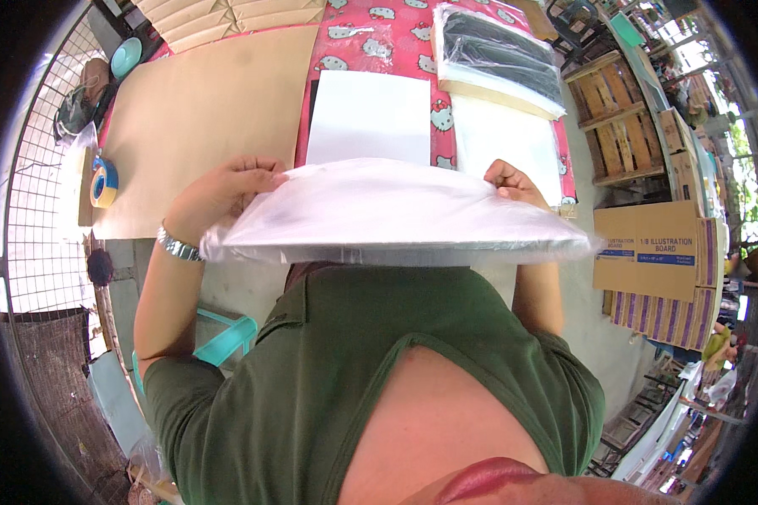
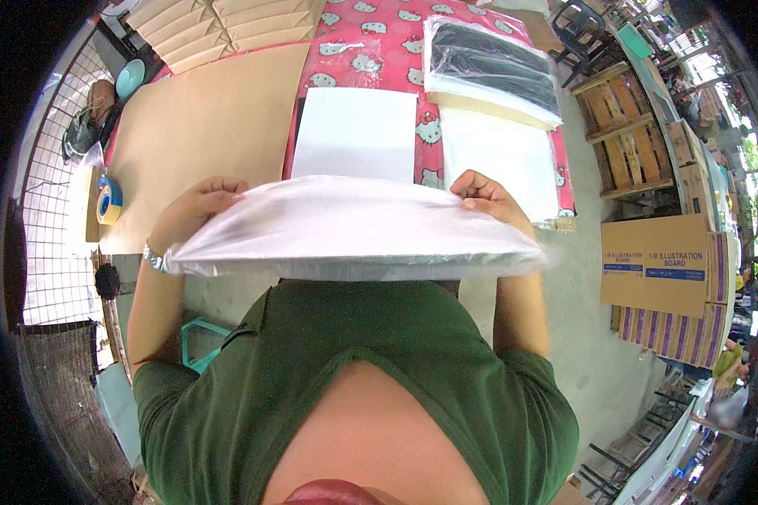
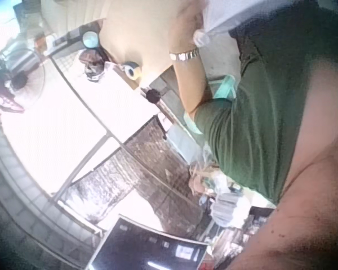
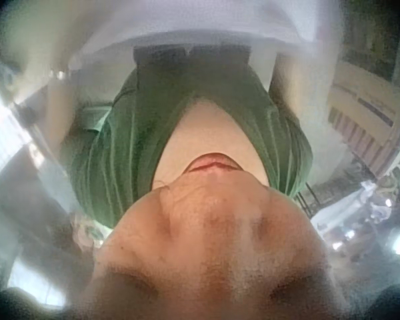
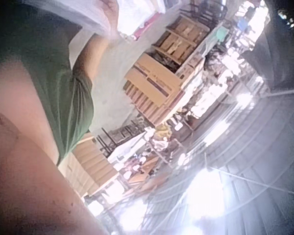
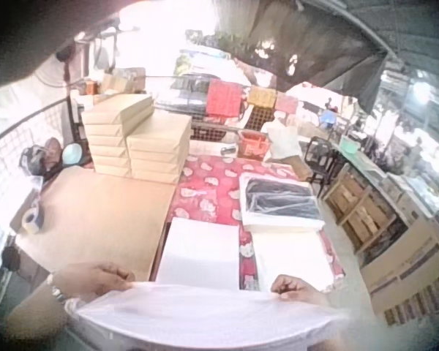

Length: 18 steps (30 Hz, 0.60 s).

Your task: The person places black boards into individual plastic sleeves and stacks them on a table.

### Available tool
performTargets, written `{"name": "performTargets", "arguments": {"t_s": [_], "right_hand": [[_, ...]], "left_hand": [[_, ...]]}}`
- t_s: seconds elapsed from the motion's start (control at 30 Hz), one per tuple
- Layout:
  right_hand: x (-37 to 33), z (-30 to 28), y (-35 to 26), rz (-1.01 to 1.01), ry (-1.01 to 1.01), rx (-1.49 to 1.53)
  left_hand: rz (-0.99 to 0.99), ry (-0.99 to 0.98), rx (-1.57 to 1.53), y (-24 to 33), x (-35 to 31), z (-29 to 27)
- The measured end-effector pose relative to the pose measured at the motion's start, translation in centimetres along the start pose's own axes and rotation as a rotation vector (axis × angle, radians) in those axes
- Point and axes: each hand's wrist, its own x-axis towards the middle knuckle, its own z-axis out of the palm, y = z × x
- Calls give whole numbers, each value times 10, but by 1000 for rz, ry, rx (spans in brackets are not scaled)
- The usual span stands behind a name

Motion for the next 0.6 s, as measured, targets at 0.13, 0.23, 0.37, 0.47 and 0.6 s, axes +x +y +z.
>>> {"name": "performTargets", "arguments": {"t_s": [0.13, 0.23, 0.37, 0.47, 0.6], "right_hand": [[13, -16, 33, 111, -25, 46], [20, -32, 50, 208, 16, 55], [37, -49, 81, 314, 83, 81], [52, -61, 96, 346, 159, -9], [65, -77, 107, 316, 221, -82]], "left_hand": [[-57, 185, 84, -41, 29, -39], [-57, 167, -74, -72, 50, -53], [-140, 233, -80, -115, 90, -86], [-162, 229, -167, -141, 114, -114], [-56, 249, -68, -152, 133, -129]]}}
